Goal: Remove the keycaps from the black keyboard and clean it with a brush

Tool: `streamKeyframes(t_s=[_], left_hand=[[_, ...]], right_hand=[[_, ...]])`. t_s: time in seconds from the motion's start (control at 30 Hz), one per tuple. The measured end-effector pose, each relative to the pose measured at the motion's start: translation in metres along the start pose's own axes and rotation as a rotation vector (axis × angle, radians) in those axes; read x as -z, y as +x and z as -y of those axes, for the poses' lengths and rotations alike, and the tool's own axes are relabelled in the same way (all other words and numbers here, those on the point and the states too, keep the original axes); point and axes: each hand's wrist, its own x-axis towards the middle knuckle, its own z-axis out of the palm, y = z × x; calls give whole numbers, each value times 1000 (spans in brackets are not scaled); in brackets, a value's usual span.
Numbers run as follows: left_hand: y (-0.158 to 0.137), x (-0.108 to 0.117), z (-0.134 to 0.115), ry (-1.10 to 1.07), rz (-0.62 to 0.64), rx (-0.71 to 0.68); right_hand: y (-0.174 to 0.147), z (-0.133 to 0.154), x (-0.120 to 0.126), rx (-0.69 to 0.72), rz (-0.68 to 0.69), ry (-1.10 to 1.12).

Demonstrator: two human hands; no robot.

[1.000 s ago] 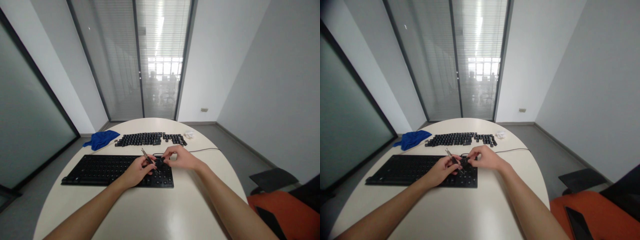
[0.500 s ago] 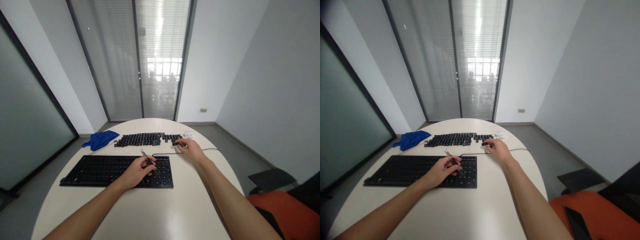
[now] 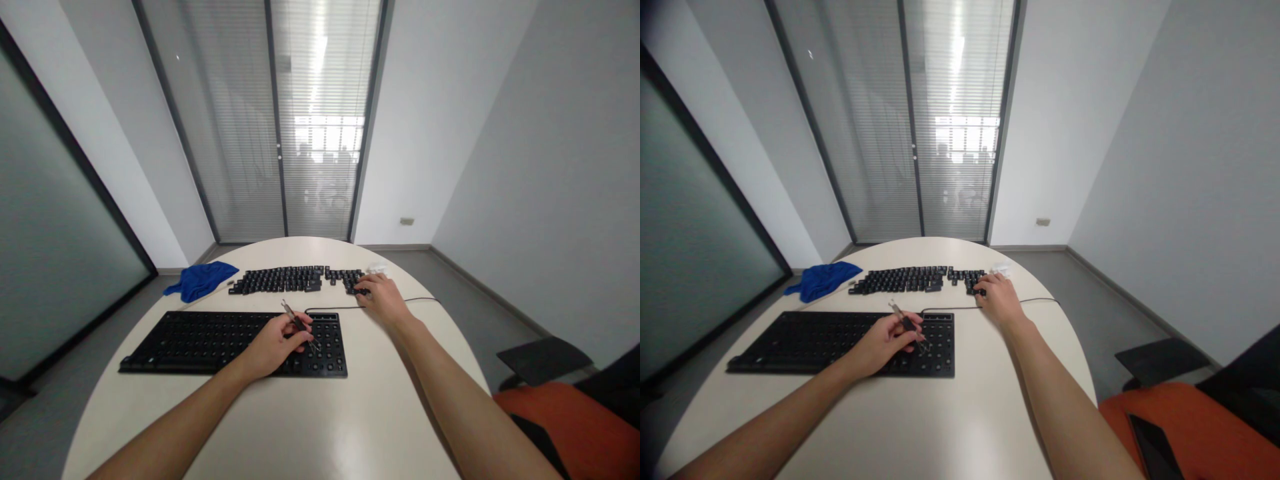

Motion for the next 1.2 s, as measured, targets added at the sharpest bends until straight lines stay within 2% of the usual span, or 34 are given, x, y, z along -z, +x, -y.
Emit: streamKeyframes(t_s=[0.5, 0.67, 0.77, 0.9, 1.07, 1.2], left_hand=[[1, 1, 1, -51, -17, -42], [-2, 12, -12, -19, 21, -58], [-4, 27, -22, 57, 58, -74], [-8, 41, -32, 149, 173, -30], [-11, 43, -36, 371, 228, -22], [-14, 41, -36, 387, 252, -15]], right_hand=[[0, -3, -2, -13, 35, 2], [2, 2, 1, 34, 5, 62], [4, 19, 7, 131, -7, 159], [3, 58, 17, 291, 25, 312], [-3, 102, 26, 470, 212, 439], [-7, 110, 21, 508, 303, 483]])
